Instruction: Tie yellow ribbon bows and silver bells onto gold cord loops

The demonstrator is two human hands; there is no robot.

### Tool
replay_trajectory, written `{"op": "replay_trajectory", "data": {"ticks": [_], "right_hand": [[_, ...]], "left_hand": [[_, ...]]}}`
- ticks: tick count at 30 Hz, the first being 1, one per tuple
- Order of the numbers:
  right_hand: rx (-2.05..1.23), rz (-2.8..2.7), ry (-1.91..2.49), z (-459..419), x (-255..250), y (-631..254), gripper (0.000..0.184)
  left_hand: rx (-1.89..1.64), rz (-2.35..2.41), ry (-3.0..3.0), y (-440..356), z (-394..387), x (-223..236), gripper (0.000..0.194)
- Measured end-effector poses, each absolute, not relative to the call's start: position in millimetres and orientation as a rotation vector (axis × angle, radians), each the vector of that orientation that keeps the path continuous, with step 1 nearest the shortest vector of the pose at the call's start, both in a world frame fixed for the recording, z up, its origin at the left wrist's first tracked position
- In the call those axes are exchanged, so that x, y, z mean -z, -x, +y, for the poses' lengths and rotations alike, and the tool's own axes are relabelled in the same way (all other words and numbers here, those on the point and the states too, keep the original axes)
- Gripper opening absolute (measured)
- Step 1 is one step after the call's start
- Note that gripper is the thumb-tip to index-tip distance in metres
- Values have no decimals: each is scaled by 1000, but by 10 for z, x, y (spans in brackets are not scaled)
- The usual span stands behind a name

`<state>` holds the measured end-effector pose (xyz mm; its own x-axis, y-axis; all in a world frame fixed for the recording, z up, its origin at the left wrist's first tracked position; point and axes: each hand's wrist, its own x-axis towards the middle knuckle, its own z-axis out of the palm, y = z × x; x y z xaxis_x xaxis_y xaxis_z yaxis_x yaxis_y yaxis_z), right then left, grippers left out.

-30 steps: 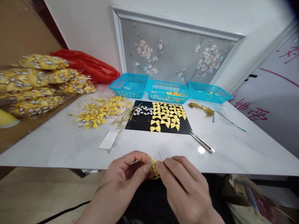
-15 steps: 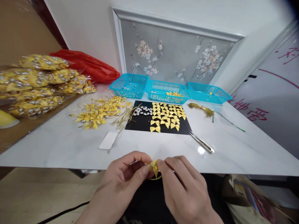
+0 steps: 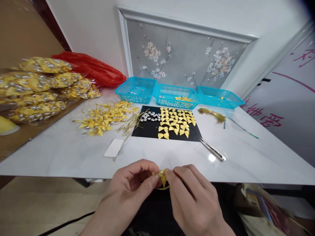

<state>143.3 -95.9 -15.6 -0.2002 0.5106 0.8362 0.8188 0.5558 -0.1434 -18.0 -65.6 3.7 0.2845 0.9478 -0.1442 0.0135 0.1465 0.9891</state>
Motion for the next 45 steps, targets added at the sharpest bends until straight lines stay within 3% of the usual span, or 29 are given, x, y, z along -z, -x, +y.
{"op": "replay_trajectory", "data": {"ticks": [30,45], "right_hand": [[367,-1767,1165,-961,177,-1388,14],[424,-1815,1014,-970,183,-1394,17]], "left_hand": [[-947,1024,-1195,167,-641,-5,2],[-825,1042,-1281,162,-624,-85,10]]}}
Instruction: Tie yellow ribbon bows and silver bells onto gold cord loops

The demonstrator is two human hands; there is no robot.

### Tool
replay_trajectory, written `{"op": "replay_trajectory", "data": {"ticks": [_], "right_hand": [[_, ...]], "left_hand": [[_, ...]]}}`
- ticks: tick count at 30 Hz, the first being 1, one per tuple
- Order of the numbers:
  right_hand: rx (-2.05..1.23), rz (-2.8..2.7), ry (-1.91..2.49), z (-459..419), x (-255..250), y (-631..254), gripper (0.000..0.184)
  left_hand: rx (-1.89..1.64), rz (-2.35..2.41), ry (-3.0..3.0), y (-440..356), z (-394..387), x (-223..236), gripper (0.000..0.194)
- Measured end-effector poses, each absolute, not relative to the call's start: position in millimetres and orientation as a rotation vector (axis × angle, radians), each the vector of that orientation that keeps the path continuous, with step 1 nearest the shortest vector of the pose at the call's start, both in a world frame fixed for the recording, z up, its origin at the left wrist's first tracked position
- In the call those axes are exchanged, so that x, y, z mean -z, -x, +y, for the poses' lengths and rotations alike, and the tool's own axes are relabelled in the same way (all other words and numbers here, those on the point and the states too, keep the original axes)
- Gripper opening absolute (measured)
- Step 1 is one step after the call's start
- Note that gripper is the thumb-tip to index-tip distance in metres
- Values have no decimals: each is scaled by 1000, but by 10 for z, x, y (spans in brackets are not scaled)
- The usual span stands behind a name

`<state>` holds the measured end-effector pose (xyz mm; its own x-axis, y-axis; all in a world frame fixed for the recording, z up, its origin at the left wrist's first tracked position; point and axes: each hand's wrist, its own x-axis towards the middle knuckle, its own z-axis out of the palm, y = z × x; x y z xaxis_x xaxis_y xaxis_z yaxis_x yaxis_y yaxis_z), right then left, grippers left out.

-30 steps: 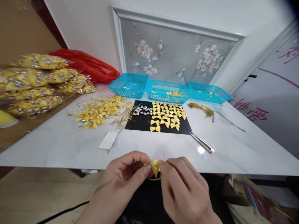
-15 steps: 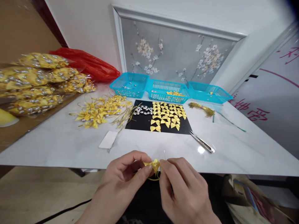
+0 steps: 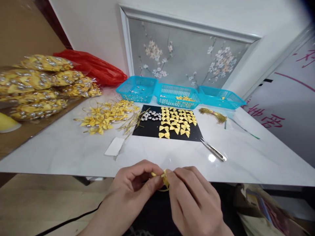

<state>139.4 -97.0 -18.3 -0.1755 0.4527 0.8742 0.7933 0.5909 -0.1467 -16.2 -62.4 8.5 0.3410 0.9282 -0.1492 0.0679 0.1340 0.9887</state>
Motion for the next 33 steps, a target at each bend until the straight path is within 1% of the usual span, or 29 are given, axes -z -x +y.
{"op": "replay_trajectory", "data": {"ticks": [7,13,17,22,28,33], "right_hand": [[409,-1771,1082,-967,139,-1372,8],[340,-1736,1061,-961,145,-1355,11],[300,-1737,1059,-966,160,-1366,11],[298,-1737,1053,-962,168,-1374,15],[325,-1741,1075,-972,149,-1380,9],[313,-1763,1120,-977,158,-1390,12]], "left_hand": [[-837,1017,-1270,187,-630,-25,13],[-828,999,-1220,182,-635,-15,15],[-816,953,-1208,142,-627,-55,11],[-797,973,-1262,131,-610,-103,11],[-835,986,-1244,176,-617,-38,10],[-866,997,-1181,204,-627,19,6]]}}
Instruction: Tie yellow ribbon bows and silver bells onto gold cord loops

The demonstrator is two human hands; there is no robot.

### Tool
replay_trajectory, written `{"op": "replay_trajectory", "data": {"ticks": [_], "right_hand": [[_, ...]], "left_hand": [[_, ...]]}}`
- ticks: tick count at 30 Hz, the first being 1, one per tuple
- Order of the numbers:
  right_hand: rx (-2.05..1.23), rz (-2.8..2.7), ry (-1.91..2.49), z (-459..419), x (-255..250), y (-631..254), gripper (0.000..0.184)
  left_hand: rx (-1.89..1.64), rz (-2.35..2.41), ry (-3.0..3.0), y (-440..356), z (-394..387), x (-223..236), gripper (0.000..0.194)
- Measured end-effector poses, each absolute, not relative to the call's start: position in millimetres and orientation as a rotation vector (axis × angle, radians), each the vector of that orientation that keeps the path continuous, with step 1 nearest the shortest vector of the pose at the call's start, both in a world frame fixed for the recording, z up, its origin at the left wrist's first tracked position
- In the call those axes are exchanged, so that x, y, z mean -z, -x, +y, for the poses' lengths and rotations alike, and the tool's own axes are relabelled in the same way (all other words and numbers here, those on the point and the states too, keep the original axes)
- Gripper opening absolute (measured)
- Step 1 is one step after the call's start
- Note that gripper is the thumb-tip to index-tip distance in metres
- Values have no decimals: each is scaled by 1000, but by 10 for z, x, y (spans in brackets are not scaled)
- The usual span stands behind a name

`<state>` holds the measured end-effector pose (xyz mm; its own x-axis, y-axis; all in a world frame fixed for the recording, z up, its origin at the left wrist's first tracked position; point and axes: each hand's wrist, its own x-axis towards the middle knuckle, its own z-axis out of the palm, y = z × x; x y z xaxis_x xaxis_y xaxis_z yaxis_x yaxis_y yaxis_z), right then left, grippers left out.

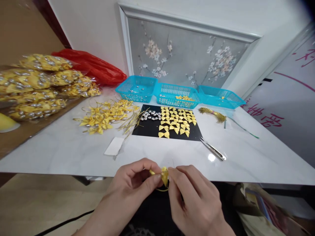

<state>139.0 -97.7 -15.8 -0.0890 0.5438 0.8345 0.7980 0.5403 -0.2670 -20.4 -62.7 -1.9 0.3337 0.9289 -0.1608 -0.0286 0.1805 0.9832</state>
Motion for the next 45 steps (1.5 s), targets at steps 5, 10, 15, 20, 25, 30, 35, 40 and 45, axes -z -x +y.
{"op": "replay_trajectory", "data": {"ticks": [5,10,15,20,25,30,35,40,45], "right_hand": [[311,-1800,1125,-960,136,-1402,12],[289,-1828,1107,-943,126,-1408,14],[288,-1834,1109,-946,153,-1417,13],[349,-1863,1117,-957,161,-1441,16],[337,-1864,1086,-964,195,-1451,17],[348,-1865,1083,-974,203,-1462,22],[395,-1909,1055,-962,152,-1480,19],[178,-1851,1048,-969,149,-1502,23],[-320,-1662,1165,-1003,116,-1559,19]], "left_hand": [[-854,966,-1082,175,-628,-12,10],[-822,967,-1002,129,-598,-38,12],[-830,921,-986,116,-584,-43,12],[-849,921,-1033,116,-597,-46,10],[-846,973,-1143,108,-594,-44,10],[-826,1033,-1193,94,-593,-86,12],[-837,1060,-1227,109,-590,-73,11],[-862,1055,-1225,125,-596,-36,10],[-894,1072,-1291,139,-598,-64,8]]}}
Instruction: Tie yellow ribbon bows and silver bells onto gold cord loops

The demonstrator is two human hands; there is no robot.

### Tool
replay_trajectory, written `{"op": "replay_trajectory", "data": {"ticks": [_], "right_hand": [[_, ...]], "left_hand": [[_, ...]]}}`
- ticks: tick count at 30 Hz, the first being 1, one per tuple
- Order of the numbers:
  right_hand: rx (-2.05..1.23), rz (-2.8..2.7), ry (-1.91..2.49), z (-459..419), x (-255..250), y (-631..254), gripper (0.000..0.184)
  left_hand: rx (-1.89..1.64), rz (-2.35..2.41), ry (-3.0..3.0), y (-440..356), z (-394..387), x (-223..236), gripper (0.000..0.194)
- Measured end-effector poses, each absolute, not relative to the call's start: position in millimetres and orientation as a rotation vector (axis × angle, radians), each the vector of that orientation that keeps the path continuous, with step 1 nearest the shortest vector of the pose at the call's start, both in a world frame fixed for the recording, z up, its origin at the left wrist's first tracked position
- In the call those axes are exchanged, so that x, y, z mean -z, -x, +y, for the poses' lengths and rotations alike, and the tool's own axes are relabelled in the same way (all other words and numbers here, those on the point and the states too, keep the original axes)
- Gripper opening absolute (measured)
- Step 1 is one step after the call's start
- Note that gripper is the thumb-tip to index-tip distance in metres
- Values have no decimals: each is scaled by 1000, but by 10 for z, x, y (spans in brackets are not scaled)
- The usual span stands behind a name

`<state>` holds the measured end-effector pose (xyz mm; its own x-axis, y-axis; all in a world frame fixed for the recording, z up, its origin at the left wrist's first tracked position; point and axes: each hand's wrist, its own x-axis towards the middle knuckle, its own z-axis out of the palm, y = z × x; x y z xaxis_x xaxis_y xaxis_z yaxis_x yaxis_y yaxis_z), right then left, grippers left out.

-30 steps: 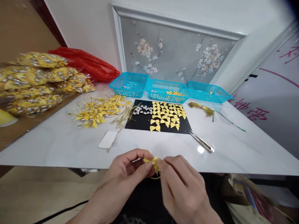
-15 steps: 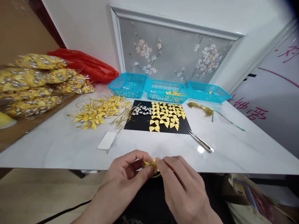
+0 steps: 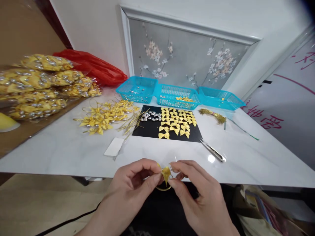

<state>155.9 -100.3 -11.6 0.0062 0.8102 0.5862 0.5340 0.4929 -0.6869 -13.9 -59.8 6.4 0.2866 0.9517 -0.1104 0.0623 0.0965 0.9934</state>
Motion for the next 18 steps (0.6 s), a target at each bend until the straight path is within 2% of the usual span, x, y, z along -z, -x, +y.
{"op": "replay_trajectory", "data": {"ticks": [3,5,12,18], "right_hand": [[-561,-1588,1142,-1004,97,-1565,15],[-564,-1559,1123,-995,93,-1546,16],[-139,-1649,1083,-980,125,-1489,21],[-70,-1691,1052,-974,132,-1506,22]], "left_hand": [[-928,1090,-1324,138,-607,-85,5],[-955,1090,-1319,134,-615,-91,5],[-938,1051,-1281,140,-629,-93,3],[-920,1014,-1287,159,-636,-83,5]]}}
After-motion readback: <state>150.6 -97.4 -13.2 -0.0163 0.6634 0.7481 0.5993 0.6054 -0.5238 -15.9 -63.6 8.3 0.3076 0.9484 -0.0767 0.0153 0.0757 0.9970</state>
